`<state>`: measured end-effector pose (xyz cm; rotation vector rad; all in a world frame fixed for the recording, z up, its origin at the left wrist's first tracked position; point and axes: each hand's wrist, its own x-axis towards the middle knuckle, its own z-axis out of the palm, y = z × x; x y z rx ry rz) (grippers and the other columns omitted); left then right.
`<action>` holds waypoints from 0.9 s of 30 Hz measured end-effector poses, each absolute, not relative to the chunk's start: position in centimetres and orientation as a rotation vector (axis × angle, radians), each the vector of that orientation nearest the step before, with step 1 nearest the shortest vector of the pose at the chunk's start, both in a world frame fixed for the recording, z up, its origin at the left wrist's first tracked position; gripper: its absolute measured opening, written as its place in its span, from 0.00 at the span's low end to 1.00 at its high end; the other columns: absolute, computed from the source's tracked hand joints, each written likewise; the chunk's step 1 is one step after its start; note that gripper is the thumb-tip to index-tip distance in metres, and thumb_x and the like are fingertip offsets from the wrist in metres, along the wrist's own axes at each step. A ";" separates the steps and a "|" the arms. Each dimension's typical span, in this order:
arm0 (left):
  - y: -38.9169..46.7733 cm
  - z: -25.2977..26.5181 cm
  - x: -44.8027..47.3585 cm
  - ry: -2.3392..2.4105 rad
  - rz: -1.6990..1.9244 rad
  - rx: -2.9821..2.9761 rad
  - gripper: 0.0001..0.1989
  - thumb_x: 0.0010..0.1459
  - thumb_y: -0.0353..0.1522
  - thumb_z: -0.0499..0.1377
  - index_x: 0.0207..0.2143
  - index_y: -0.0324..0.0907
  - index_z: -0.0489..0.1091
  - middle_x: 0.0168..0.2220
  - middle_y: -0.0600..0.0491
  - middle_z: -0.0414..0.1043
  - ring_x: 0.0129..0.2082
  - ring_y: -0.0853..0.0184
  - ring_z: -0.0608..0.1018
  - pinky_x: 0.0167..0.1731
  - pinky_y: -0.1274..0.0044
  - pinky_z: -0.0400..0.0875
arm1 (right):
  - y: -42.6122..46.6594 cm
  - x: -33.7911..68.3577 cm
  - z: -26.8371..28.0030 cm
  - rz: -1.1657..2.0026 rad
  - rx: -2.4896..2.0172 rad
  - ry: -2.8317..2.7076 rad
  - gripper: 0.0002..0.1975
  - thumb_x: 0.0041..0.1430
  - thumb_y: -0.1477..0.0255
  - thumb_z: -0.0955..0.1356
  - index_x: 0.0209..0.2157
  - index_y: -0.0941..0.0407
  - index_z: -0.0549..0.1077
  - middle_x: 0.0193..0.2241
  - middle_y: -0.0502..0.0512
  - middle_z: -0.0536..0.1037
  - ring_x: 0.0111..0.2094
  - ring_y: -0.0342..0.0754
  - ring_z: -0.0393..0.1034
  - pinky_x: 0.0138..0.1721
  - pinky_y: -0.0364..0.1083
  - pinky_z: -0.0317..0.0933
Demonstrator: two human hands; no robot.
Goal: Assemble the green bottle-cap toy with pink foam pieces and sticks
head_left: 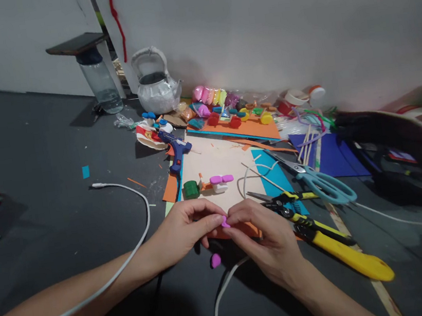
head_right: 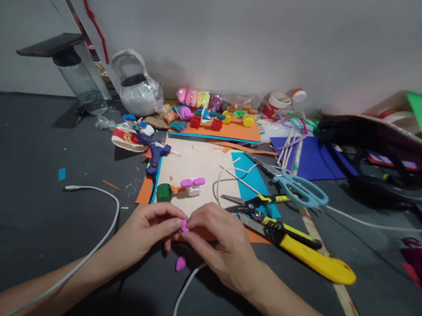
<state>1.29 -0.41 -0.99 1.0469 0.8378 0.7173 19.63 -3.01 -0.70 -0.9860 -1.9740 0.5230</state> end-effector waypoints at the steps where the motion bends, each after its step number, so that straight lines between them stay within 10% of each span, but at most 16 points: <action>1: -0.5 -0.9 1.3 0.840 0.731 1.055 0.10 0.53 0.35 0.66 0.33 0.36 0.76 0.26 0.55 0.74 0.20 0.76 0.72 0.20 0.83 0.67 | -3.0 19.6 -0.8 0.536 -1.000 -1.958 0.04 0.60 0.77 0.70 0.34 0.54 0.73 0.29 0.51 0.78 0.30 0.44 0.73 0.31 0.44 0.67; 27: -0.4 -1.1 1.3 0.734 0.662 0.902 0.16 0.51 0.40 0.69 0.34 0.37 0.73 0.25 0.54 0.73 0.23 0.72 0.75 0.21 0.81 0.72 | -3.2 19.6 -1.1 0.713 -1.039 -1.760 0.05 0.59 0.76 0.71 0.35 0.53 0.73 0.31 0.50 0.75 0.33 0.44 0.71 0.34 0.44 0.67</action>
